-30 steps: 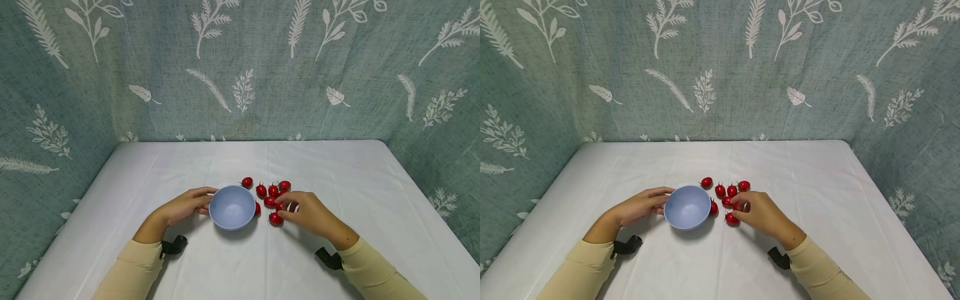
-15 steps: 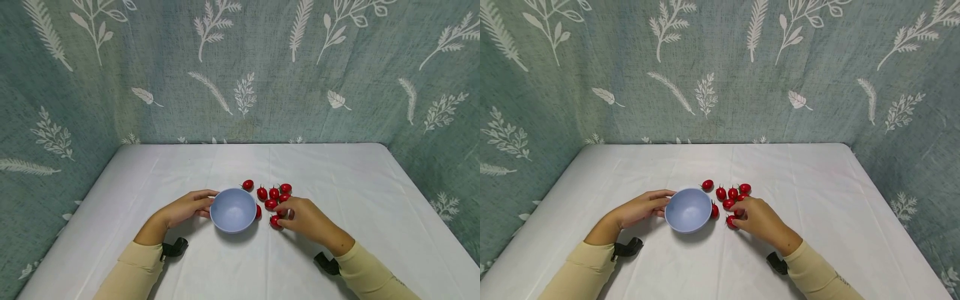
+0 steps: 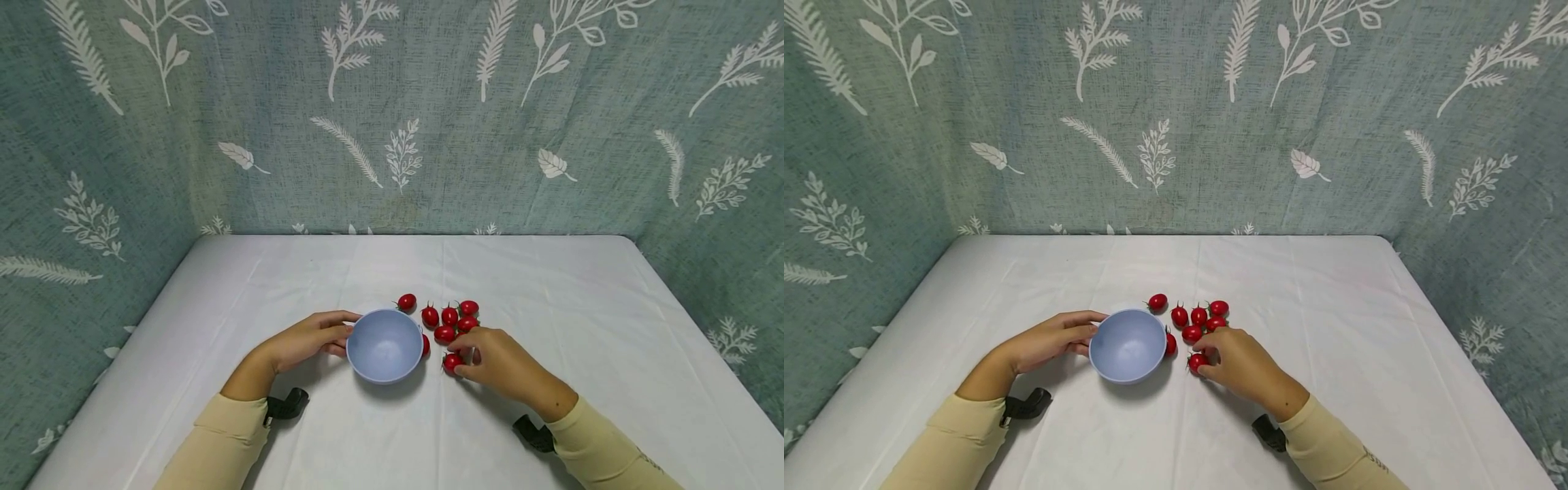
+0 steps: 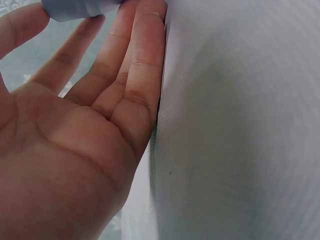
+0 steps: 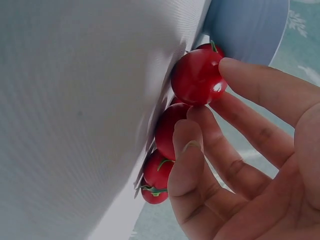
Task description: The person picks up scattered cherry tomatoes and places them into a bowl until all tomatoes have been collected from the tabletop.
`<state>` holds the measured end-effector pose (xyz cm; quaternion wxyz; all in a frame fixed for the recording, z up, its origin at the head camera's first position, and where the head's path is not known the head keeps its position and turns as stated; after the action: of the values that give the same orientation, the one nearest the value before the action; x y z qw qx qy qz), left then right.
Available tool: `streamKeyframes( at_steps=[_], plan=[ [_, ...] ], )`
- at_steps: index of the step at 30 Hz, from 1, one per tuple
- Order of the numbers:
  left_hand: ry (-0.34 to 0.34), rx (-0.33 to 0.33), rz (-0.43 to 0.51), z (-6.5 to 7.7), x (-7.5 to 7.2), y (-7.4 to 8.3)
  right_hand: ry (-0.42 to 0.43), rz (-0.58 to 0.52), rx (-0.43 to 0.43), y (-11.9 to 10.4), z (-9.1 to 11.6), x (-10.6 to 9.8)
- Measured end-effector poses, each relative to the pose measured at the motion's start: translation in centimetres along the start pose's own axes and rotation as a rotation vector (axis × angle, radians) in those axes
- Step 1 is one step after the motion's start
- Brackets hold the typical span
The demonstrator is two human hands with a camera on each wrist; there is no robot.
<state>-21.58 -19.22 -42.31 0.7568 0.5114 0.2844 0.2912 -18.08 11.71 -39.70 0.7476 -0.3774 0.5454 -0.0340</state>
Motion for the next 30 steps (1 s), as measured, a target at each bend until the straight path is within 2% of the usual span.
streamKeyframes(
  at_steps=[8, 23, 30],
  plan=[
    [-0.013, 0.018, -0.004, 0.04, 0.04, 0.08, -0.014, 0.016, -0.004, -0.04, -0.08, 0.20],
    [-0.010, 0.015, -0.012, 0.01, -0.08, -0.07, -0.041, 0.014, 0.043, 0.01, -0.03, 0.49],
    [-0.002, 0.001, 0.004, 0.02, -0.07, -0.05, -0.007, 0.038, 0.051, -0.26, 0.30, 0.07]
  ],
)
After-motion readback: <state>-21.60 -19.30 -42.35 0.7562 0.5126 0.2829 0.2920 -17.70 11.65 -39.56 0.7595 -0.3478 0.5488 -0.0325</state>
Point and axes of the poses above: each hand's wrist, its own z-axis away from the middle knuckle, its own x-axis out of the palm, y = z × x, the point moved 4 cm from there along -z, towards the middle knuckle, and after that the axes turned 6 degrees about -y, right-handed, at the moved point
